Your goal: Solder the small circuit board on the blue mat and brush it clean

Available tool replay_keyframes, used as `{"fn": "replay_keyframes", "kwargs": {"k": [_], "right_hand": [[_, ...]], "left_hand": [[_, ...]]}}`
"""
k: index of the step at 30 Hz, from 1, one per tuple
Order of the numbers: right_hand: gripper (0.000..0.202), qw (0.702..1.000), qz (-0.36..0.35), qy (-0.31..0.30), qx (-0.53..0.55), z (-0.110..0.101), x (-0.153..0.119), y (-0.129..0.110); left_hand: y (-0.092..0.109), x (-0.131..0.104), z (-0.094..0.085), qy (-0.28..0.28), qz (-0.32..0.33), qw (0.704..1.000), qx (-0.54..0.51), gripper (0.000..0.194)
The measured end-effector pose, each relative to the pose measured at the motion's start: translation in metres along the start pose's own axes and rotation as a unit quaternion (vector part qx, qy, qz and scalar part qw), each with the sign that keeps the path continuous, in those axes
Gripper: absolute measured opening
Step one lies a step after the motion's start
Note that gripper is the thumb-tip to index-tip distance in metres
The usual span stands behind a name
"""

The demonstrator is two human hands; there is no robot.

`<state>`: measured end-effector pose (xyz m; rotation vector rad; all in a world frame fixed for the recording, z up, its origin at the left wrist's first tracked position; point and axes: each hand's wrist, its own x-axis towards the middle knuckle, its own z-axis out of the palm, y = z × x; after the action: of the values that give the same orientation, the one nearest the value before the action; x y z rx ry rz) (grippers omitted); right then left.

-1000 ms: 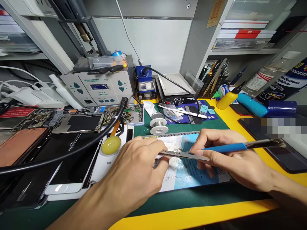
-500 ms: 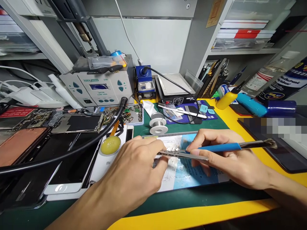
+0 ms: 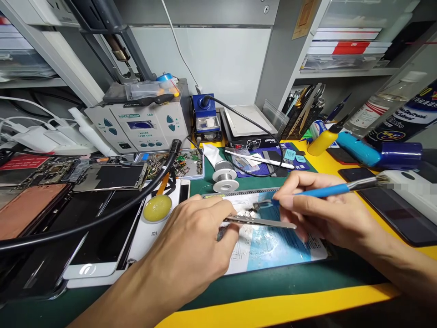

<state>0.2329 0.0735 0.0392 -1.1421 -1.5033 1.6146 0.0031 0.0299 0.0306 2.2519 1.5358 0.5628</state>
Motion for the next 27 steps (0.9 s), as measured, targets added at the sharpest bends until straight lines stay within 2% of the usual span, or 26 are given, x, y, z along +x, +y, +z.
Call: {"fn": "replay_keyframes", "kwargs": {"k": [5, 12, 20, 27], "right_hand": [[0.014, 0.993, 0.031, 0.063, 0.099, -0.0016, 0.0070, 0.0004], [0.016, 0.991, 0.045, 0.057, 0.112, -0.0019, 0.0075, -0.0015], [0.016, 0.991, 0.045, 0.050, 0.117, -0.0018, 0.0081, -0.0011], [0.014, 0.985, 0.067, 0.046, 0.155, -0.0056, 0.0117, -0.0024]], "left_hand": [[0.0000, -0.0007, 0.0007, -0.007, -0.013, 1.000, -0.002, 0.015], [-0.0005, -0.0016, 0.0018, 0.015, -0.019, 1.000, -0.006, 0.013], [-0.0016, -0.0009, 0.0039, 0.011, -0.023, 1.000, -0.015, 0.013], [0.0029, 0.0003, -0.0030, 0.007, -0.023, 0.998, -0.052, 0.012]]}}
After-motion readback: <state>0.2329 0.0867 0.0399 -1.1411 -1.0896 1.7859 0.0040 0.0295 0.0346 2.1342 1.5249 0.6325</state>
